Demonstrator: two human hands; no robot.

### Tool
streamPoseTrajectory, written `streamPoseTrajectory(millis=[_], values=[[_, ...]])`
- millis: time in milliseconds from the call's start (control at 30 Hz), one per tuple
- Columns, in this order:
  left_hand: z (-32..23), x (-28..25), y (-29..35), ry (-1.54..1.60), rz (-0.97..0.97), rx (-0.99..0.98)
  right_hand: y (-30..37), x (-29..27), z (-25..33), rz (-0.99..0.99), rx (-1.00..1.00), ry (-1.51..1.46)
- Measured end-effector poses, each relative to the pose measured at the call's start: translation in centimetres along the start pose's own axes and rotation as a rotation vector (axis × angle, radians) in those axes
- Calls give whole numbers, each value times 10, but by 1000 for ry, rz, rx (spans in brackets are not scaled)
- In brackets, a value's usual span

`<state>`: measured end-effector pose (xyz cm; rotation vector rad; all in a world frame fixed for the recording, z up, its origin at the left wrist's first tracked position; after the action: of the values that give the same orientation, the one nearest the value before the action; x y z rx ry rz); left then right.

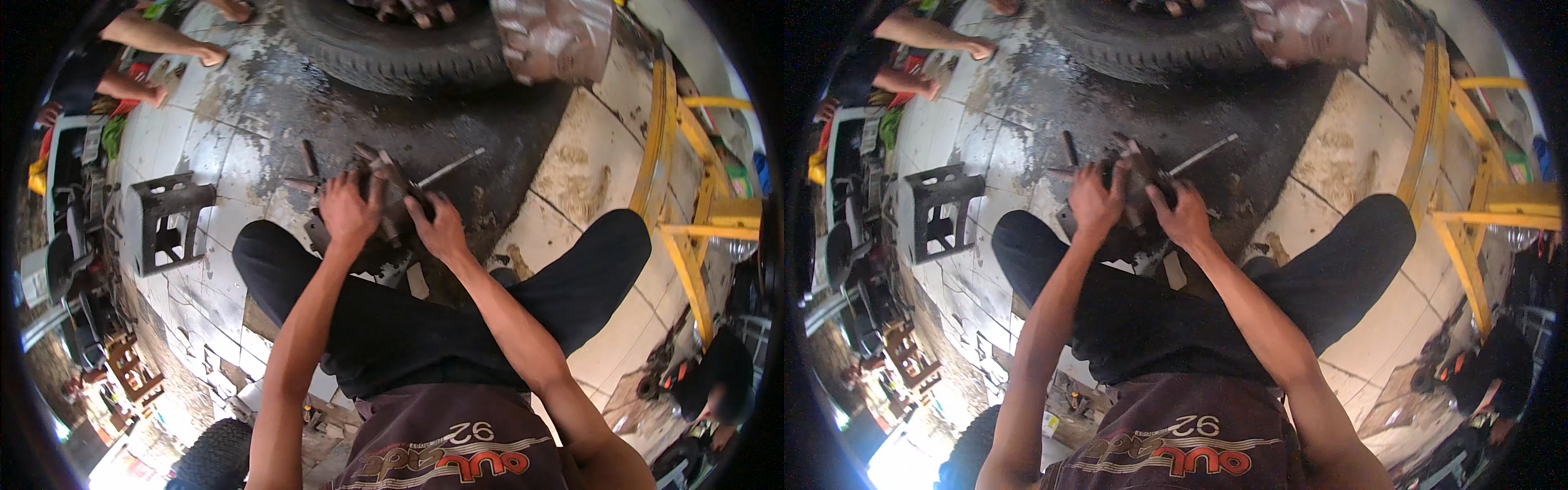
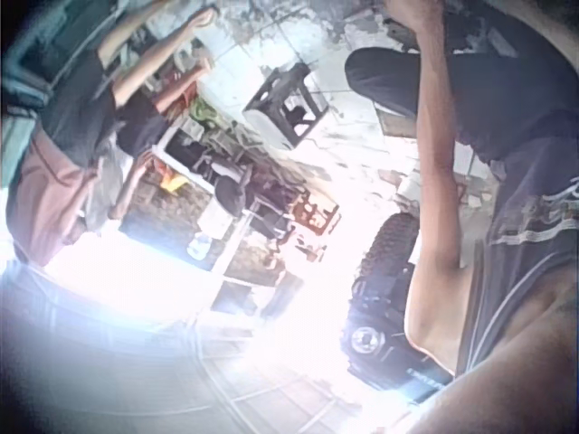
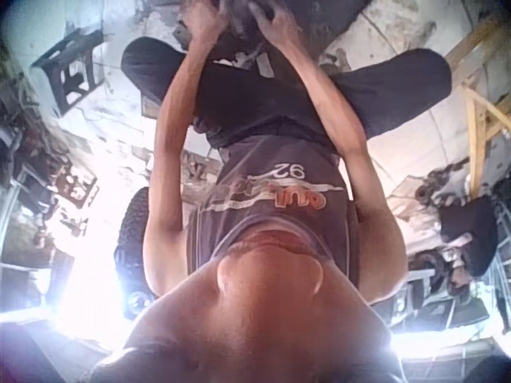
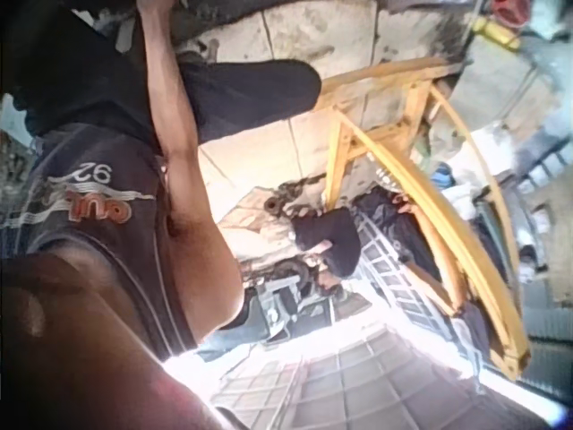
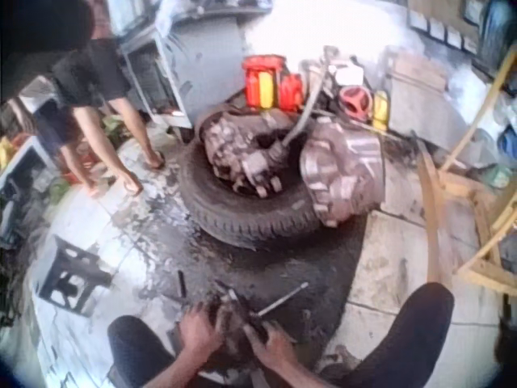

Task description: The person sits on the floor of a workshop and uses a metal rod to manipulate a cylindrical mechanical component. They repeatedly insert the rod into the part and rotate it, likely to clean or adjust internal mechanisms. The person handles the part with both hands, turning it over to access different sides.

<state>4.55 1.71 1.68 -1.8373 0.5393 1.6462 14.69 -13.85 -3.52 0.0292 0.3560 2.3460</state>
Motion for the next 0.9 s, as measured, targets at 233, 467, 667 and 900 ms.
streamPoseTrajectory(millis=[233, 467, 667, 900], values=[[0, 2, -6, 57, 37, 11, 25, -3, -21, -63, -117, 117], [-7, -2, -10, 78, 84, 1, 32, 5, 0, -110, -183, 77], [-7, 3, -11, 133, 152, 11, 20, 7, 9, -140, -130, 19], [-8, 5, -9, 126, 184, -12, 5, 16, 25, -178, -182, 74]])
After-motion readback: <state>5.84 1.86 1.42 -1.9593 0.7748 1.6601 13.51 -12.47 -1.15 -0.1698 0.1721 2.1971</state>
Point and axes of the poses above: each hand's wrist, its own y-axis away from the middle knuckle, its own x-axis out of the palm, z = x × y, the point moved 9 cm from there along -y, towards the middle knuckle, and after that the axes turned 13 degrees about -y, right-handed, at the moved point
